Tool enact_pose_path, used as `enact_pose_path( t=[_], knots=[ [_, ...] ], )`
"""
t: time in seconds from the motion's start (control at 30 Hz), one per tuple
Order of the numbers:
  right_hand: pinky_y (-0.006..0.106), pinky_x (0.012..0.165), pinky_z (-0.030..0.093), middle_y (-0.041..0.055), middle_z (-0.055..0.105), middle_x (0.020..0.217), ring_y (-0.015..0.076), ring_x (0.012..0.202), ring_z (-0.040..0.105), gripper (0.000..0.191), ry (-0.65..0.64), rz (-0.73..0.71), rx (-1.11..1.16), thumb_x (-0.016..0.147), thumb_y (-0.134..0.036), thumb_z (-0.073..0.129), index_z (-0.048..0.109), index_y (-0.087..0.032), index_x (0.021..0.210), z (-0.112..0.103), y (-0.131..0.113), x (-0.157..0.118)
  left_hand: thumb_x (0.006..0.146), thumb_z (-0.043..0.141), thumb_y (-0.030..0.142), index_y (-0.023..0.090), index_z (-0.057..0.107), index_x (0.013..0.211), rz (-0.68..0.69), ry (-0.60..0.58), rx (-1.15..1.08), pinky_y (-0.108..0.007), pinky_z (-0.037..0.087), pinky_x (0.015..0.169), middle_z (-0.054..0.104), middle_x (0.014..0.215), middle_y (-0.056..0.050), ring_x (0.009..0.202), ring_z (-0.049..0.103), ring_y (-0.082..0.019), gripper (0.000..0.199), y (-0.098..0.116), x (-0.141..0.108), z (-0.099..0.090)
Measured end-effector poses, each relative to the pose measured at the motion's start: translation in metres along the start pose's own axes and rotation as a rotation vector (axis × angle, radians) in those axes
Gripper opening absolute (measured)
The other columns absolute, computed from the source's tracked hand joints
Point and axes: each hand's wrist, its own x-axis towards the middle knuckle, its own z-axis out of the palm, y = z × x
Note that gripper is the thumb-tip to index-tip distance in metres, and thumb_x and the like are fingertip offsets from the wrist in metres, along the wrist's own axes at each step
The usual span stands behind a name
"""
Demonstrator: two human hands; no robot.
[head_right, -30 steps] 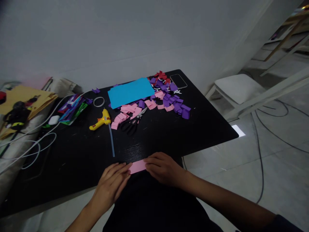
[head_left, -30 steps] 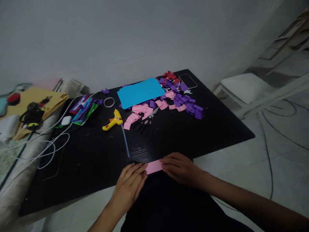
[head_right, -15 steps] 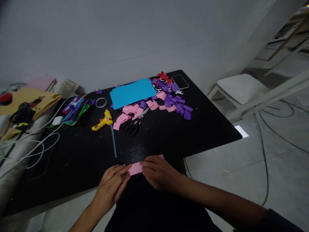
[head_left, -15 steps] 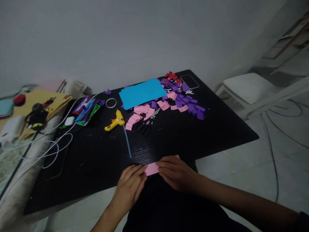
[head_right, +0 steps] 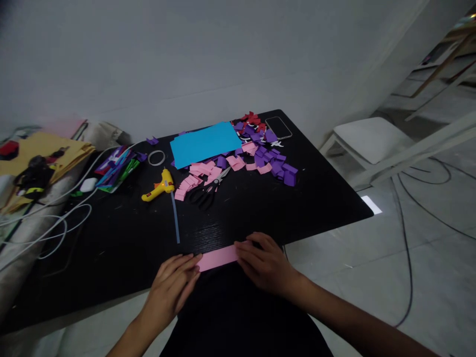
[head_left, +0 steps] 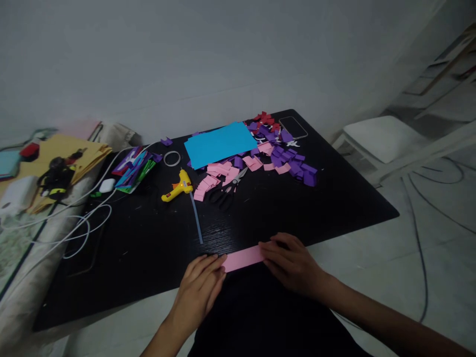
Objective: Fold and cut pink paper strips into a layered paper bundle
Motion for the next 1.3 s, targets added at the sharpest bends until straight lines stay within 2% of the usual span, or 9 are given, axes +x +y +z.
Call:
enact_pose_path(
  t=[0.17, 0.3, 0.5, 0.77, 0.93, 1.13, 1.3],
  knots=[
    [0.048, 0.089, 0.056, 0.0066, 0.079, 0.116, 0.0276, 0.104, 0.067, 0.027, -0.003, 0.039, -0.067, 0.096, -0.015, 0.065, 0.07, -0.02, 0.122, -0.017, 0.015, -0.014, 0.1, 0.059, 0.011, 0.019, 0.068, 0.103, 0.006, 0.008, -0.004, -0.043, 0.052, 0.101, 0.078, 0.122, -0.006, 0.11, 0.072, -0.023, 0.013, 0.0, 0.001, 0.001],
    [0.046, 0.086, 0.056, 0.0057, 0.079, 0.116, 0.0268, 0.104, 0.067, 0.023, 0.015, 0.036, -0.068, 0.098, -0.015, 0.064, 0.07, -0.019, 0.12, -0.018, 0.016, -0.015, 0.101, 0.057, 0.01, 0.018, 0.068, 0.108, 0.017, 0.003, 0.01, -0.042, 0.05, 0.103, 0.078, 0.124, -0.006, 0.111, 0.072, -0.022, 0.015, -0.002, -0.002, -0.004],
    [0.043, 0.09, 0.055, 0.0027, 0.079, 0.116, 0.0252, 0.105, 0.066, 0.021, 0.011, 0.031, -0.048, 0.097, -0.013, 0.066, 0.07, -0.018, 0.117, -0.018, 0.015, -0.012, 0.101, 0.058, 0.009, 0.018, 0.067, 0.11, -0.005, -0.027, 0.071, -0.043, 0.049, 0.105, 0.077, 0.126, -0.007, 0.113, 0.071, -0.022, 0.015, -0.011, -0.021, -0.016],
    [0.043, 0.092, 0.055, 0.0038, 0.08, 0.104, 0.025, 0.102, 0.066, 0.018, 0.032, 0.02, -0.067, 0.094, -0.011, 0.069, 0.071, -0.017, 0.11, -0.021, 0.012, 0.002, 0.101, 0.059, 0.01, 0.018, 0.066, 0.11, -0.033, -0.033, 0.094, -0.045, 0.048, 0.105, 0.077, 0.124, -0.008, 0.112, 0.071, -0.023, 0.015, -0.013, -0.03, -0.019],
    [0.042, 0.098, 0.051, 0.0083, 0.076, 0.108, 0.0241, 0.105, 0.063, 0.017, -0.001, 0.03, 0.019, 0.094, -0.008, 0.064, 0.069, -0.014, 0.11, -0.004, -0.011, 0.017, 0.097, 0.064, 0.011, 0.017, 0.066, 0.108, -0.033, 0.01, 0.04, -0.046, 0.048, 0.107, 0.077, 0.116, -0.008, 0.111, 0.069, -0.023, 0.013, -0.013, -0.022, -0.016],
    [0.036, 0.079, 0.049, 0.0097, 0.066, 0.096, 0.022, 0.087, 0.057, 0.024, -0.285, 0.018, 0.128, 0.097, -0.009, 0.053, 0.067, -0.012, 0.116, 0.034, -0.051, 0.037, 0.098, 0.06, 0.01, 0.018, 0.065, 0.13, -0.003, -0.006, 0.044, -0.046, 0.048, 0.105, 0.074, 0.112, -0.009, 0.109, 0.067, -0.023, 0.033, -0.007, -0.005, -0.01],
    [0.037, 0.082, 0.045, 0.01, 0.063, 0.101, 0.0227, 0.091, 0.054, 0.027, -0.311, 0.034, 0.117, 0.098, -0.011, 0.054, 0.066, -0.012, 0.122, 0.041, -0.048, 0.042, 0.099, 0.059, 0.009, 0.015, 0.062, 0.134, -0.037, -0.02, 0.039, -0.046, 0.048, 0.104, 0.07, 0.113, -0.01, 0.106, 0.065, -0.023, 0.036, -0.002, 0.001, -0.002]
  ],
)
